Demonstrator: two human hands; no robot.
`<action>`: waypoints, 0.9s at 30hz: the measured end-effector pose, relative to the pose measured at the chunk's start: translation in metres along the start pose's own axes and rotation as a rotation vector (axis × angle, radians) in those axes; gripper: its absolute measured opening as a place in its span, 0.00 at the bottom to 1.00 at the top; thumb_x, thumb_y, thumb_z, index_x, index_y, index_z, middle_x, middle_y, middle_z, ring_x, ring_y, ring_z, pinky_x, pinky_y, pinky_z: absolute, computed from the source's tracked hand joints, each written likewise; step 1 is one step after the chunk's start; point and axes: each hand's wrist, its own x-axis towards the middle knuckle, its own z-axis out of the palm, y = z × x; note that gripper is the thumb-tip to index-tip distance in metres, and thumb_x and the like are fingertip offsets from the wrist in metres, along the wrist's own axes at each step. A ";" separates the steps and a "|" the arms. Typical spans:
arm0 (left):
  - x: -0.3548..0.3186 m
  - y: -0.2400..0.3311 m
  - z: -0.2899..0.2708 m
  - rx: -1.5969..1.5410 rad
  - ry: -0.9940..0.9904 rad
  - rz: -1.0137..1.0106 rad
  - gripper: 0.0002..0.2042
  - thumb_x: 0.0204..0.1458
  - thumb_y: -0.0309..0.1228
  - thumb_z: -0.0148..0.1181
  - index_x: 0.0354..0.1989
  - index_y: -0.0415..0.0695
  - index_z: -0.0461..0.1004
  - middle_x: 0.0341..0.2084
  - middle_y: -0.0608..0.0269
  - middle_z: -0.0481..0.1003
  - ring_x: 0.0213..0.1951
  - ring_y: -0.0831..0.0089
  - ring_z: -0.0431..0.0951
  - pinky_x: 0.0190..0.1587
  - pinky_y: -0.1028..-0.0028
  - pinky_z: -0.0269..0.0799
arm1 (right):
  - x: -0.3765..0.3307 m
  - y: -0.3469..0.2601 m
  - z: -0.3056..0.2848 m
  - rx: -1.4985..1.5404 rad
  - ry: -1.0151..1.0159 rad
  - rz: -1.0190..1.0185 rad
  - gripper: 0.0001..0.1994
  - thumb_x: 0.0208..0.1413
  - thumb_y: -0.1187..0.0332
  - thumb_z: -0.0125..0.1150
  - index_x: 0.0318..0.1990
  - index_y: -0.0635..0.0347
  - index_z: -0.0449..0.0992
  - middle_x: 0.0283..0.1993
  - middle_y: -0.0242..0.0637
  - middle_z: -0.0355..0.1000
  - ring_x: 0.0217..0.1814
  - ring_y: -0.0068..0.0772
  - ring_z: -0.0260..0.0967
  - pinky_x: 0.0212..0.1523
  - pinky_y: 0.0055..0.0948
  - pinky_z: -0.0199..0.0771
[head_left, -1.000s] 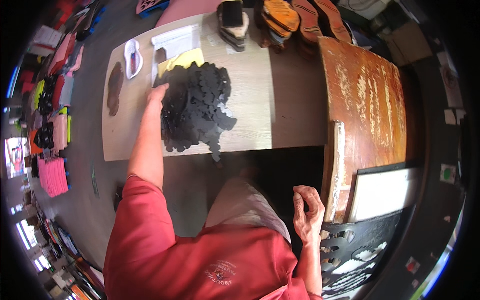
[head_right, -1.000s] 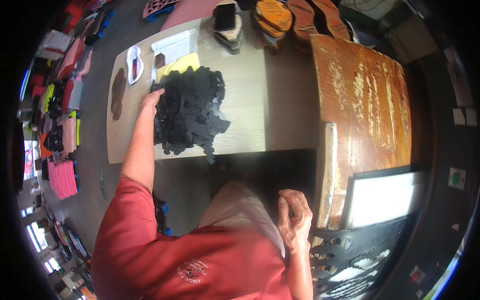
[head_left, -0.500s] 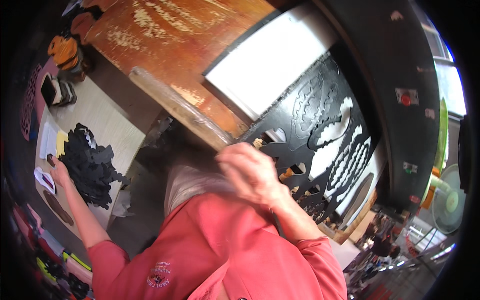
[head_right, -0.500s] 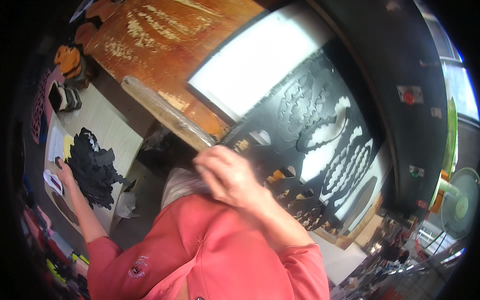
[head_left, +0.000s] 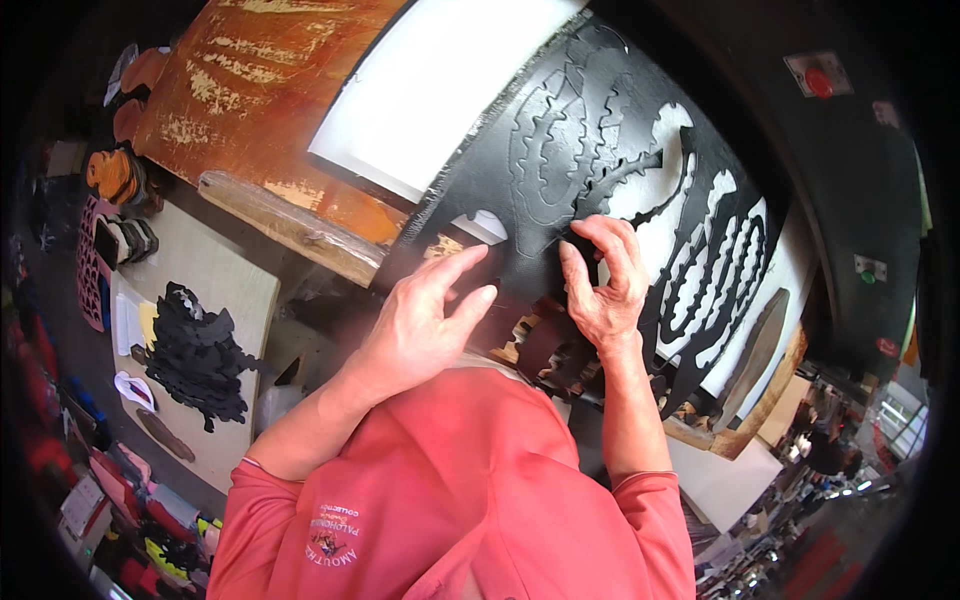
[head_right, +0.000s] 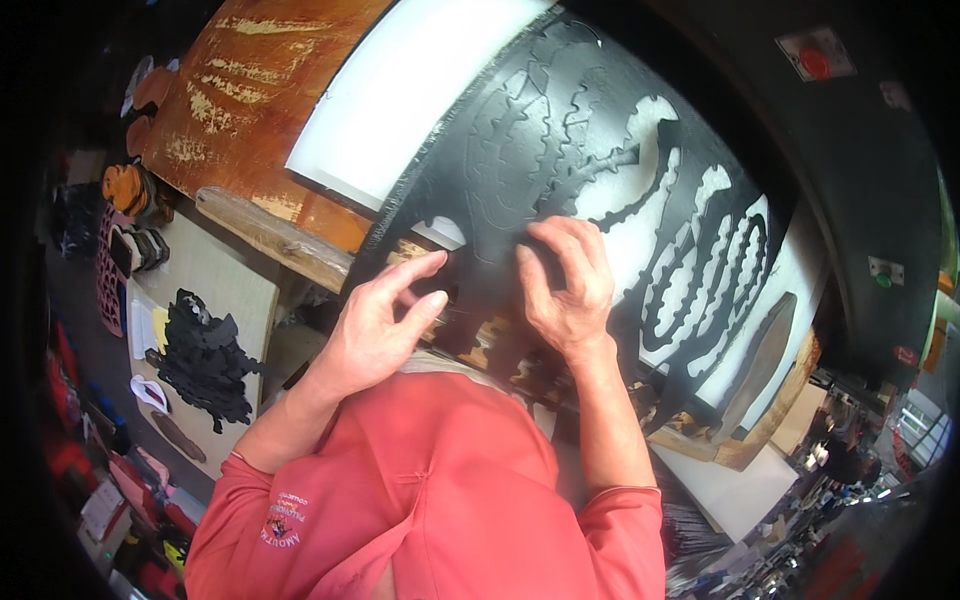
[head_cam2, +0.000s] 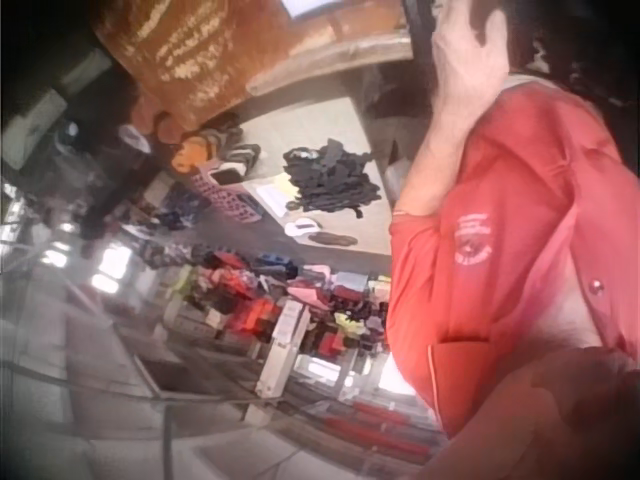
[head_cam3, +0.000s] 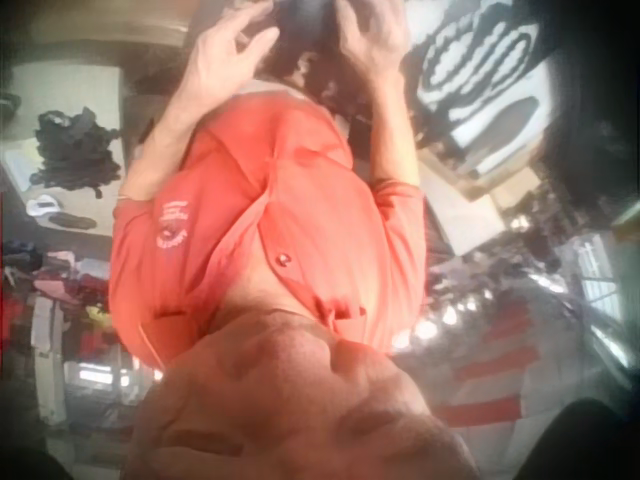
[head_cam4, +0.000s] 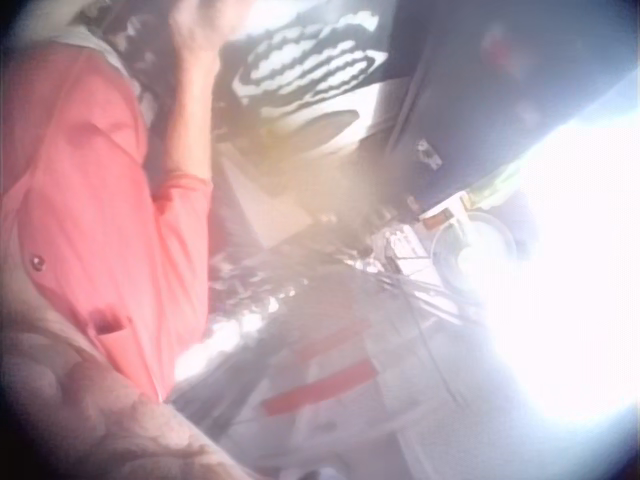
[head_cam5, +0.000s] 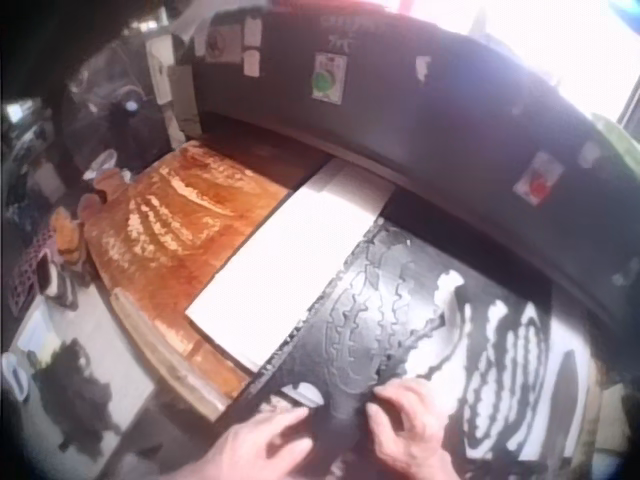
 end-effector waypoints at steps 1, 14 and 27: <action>0.003 0.000 0.004 0.129 0.018 0.026 0.20 0.65 0.36 0.68 0.60 0.35 0.79 0.51 0.46 0.83 0.52 0.62 0.84 0.55 0.67 0.79 | 0.001 0.000 0.000 0.023 -0.010 -0.006 0.15 0.51 0.81 0.73 0.47 0.64 0.81 0.46 0.47 0.79 0.46 0.50 0.77 0.48 0.41 0.79; 0.034 -0.004 0.020 -0.417 -0.033 -0.144 0.12 0.67 0.27 0.65 0.55 0.36 0.81 0.37 0.69 0.81 0.33 0.82 0.77 0.38 0.78 0.74 | 0.021 0.002 -0.015 0.078 -0.246 -0.247 0.23 0.47 0.76 0.77 0.53 0.67 0.79 0.51 0.47 0.75 0.49 0.51 0.73 0.49 0.44 0.76; 0.027 0.001 0.019 -0.332 -0.057 -0.047 0.14 0.68 0.28 0.63 0.57 0.33 0.80 0.40 0.67 0.81 0.37 0.83 0.78 0.42 0.78 0.75 | 0.042 0.014 -0.011 0.266 -0.194 -0.119 0.18 0.51 0.73 0.78 0.50 0.65 0.82 0.44 0.46 0.78 0.43 0.49 0.76 0.44 0.40 0.78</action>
